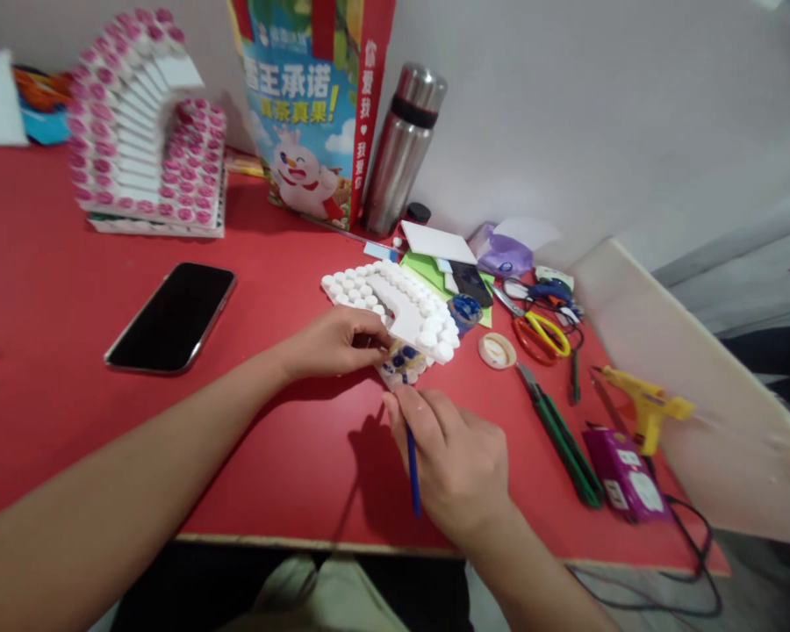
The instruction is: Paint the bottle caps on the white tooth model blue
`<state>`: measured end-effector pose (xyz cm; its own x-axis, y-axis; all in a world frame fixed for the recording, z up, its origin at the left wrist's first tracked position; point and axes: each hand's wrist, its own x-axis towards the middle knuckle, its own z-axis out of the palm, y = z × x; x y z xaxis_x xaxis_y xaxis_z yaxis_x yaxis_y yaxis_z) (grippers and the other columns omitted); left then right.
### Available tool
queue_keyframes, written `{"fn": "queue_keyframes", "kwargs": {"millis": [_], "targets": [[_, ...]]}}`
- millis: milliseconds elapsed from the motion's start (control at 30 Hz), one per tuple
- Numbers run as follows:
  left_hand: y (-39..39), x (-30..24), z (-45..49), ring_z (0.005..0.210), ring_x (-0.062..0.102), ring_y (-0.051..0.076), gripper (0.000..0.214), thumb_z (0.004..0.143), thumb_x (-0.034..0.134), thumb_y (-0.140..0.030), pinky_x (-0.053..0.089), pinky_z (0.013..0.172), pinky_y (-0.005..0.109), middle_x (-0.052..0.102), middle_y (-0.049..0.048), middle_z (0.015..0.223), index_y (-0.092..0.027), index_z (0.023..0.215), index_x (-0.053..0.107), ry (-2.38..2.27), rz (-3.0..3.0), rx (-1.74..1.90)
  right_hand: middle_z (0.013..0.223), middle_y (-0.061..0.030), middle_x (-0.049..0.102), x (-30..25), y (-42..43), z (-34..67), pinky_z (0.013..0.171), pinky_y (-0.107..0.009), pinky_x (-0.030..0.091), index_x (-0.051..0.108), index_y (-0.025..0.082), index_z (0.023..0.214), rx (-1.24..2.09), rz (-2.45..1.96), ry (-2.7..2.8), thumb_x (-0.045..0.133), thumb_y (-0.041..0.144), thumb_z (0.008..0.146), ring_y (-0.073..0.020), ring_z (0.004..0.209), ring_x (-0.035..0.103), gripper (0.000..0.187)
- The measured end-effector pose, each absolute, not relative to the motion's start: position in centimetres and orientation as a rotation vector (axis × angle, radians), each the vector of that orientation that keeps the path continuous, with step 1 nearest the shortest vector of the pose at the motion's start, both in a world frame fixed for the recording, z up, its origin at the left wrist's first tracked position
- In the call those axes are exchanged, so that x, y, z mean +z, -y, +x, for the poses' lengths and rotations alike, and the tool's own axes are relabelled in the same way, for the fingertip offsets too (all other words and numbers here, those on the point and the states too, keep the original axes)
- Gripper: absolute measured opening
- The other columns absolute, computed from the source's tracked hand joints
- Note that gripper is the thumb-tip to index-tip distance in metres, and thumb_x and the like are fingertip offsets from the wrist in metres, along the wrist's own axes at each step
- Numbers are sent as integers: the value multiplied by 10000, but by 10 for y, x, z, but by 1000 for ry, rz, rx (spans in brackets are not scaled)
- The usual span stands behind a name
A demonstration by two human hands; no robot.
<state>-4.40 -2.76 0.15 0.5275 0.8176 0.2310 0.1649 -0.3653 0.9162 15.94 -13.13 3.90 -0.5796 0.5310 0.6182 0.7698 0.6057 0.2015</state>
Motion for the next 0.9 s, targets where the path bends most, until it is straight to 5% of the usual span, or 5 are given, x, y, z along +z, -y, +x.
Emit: {"fn": "queue_keyframes", "kwargs": {"millis": [233,900], "targets": [[30,3,-43,711,620,134,99,860,703,-158,483,688,238,677,3,704,-146,763,718,-824,1839,891,641,-10,649,53,137,137,507,-351,335,696,121,1008,-721,-1116,2481,442,154,1106,-170,488,587,275],[31,3,-42,669,578,119,169,886,686,-216,433,629,223,614,-12,669,-143,734,691,-846,1845,871,629,-8,627,52,135,121,483,-334,347,613,176,876,-696,-1175,2460,603,189,1041,-182,491,593,166]]}}
